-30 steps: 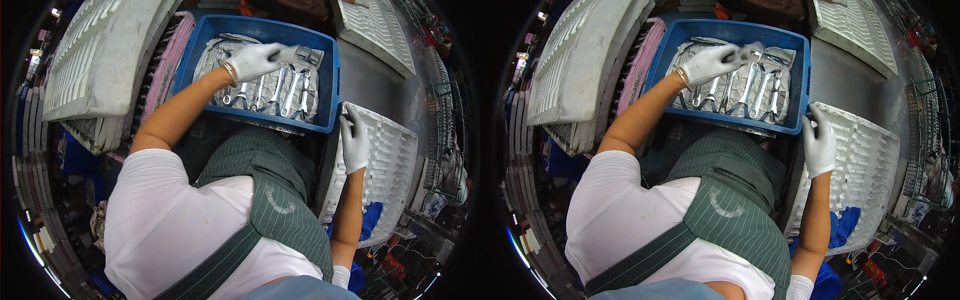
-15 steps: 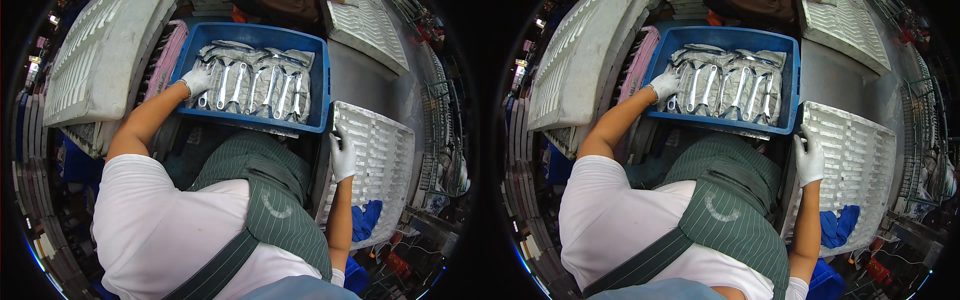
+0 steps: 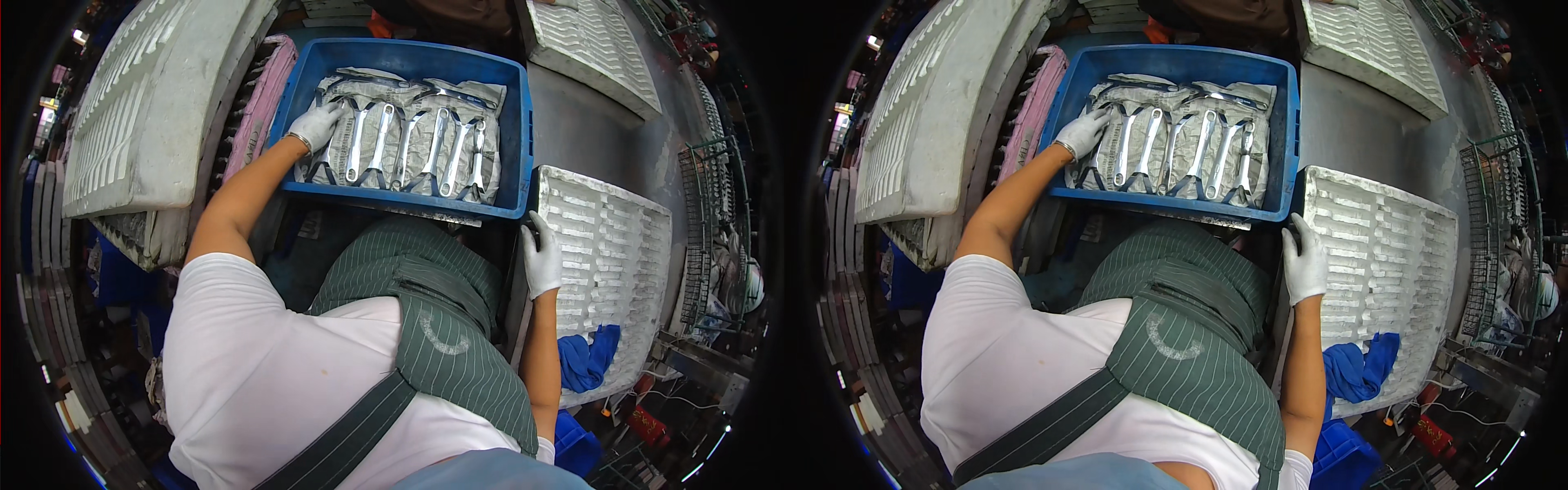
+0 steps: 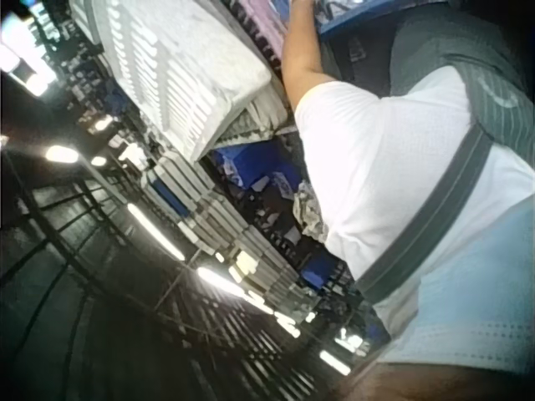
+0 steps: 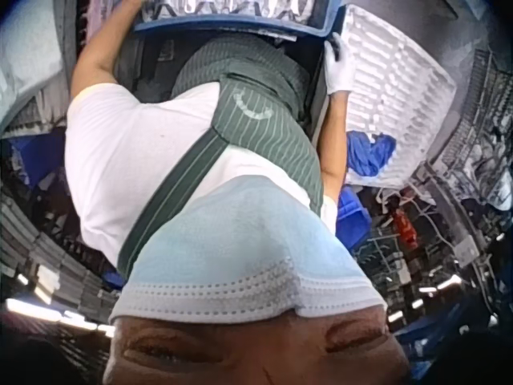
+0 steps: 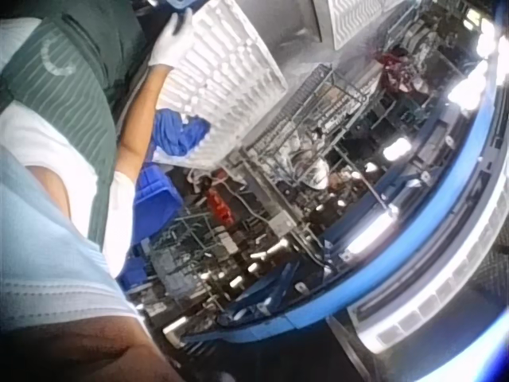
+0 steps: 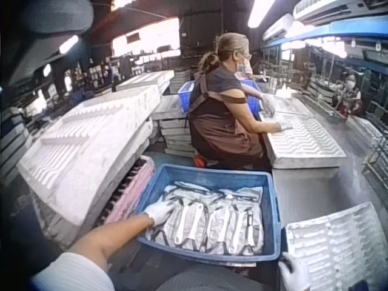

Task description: The person packs metal tools into a blue plastic crate by hand, layering them with newspaper sheets. The person then rearranges wire racks and molded trays on the workstation table and moves the crate.

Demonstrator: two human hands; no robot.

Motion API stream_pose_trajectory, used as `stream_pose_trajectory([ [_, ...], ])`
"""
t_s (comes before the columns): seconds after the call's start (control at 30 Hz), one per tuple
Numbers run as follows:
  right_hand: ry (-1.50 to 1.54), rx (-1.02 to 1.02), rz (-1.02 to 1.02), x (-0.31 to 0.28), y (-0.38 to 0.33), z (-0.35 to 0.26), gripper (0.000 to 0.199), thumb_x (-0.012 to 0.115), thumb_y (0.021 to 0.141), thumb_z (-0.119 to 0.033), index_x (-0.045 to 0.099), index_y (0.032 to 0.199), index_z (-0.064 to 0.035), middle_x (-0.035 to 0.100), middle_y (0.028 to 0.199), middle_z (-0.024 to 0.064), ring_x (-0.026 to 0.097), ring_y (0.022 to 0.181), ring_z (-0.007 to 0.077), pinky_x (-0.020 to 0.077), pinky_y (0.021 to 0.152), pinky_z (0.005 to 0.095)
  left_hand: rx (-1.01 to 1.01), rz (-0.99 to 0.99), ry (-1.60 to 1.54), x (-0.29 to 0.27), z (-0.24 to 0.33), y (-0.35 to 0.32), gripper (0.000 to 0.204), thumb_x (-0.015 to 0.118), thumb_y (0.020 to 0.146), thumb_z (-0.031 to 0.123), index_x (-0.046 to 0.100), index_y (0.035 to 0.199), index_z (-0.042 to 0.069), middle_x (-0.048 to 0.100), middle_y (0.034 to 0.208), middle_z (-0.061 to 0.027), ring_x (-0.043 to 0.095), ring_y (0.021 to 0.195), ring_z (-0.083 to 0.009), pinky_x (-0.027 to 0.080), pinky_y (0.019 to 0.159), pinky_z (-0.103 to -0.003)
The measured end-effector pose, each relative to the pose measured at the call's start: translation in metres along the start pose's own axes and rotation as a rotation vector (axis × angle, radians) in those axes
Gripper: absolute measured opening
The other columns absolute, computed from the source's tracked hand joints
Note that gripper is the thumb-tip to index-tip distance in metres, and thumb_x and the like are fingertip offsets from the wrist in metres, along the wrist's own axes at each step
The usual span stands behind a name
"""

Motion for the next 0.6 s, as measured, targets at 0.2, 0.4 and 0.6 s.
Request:
stream_pose_trajectory([
  [0.2,-0.023,0.000,-0.004,0.004,-0.002,0.003,0.030,0.061,0.086,-0.020,0.061,0.114,-0.0083,0.064,0.104,0.0127,0.060,0.096,0.0284,0.0459,0.085,0.0373,-0.250,0.051,0.176,0.008,0.013,0.030,0.024,0.047,0.085,0.010,0.059,0.105,0.005,0.057,0.109,-0.0181,0.060,0.098,-0.0358,0.051,0.082,-0.043],
  [0.4,-0.090,-0.054,0.049,0.004,-0.006,0.006,0.030,0.061,0.085,-0.020,0.062,0.112,-0.0072,0.065,0.102,0.0127,0.060,0.094,0.0294,0.0460,0.084,0.0379,-0.469,0.015,0.119,0.023,0.013,0.038,0.028,0.045,0.088,0.017,0.061,0.104,0.001,0.059,0.109,-0.0210,0.062,0.095,-0.0361,0.053,0.077,-0.043],
  [0.6,-0.038,0.103,0.082,0.000,-0.005,0.001,0.025,0.064,0.081,-0.019,0.068,0.102,-0.0064,0.066,0.090,0.0186,0.063,0.086,0.0326,0.0478,0.078,0.0414,-0.237,-0.056,0.100,0.056,0.002,0.080,0.026,0.045,0.082,0.012,0.067,0.089,0.000,0.065,0.094,-0.0235,0.065,0.086,-0.0353,0.051,0.076,-0.043],
])
Point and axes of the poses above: each hand's wrist, its own y-axis towards the middle knuckle, its own x-axis out of the palm, z = x × y, the point moved 4 cm from there along y, towards the middle knuckle
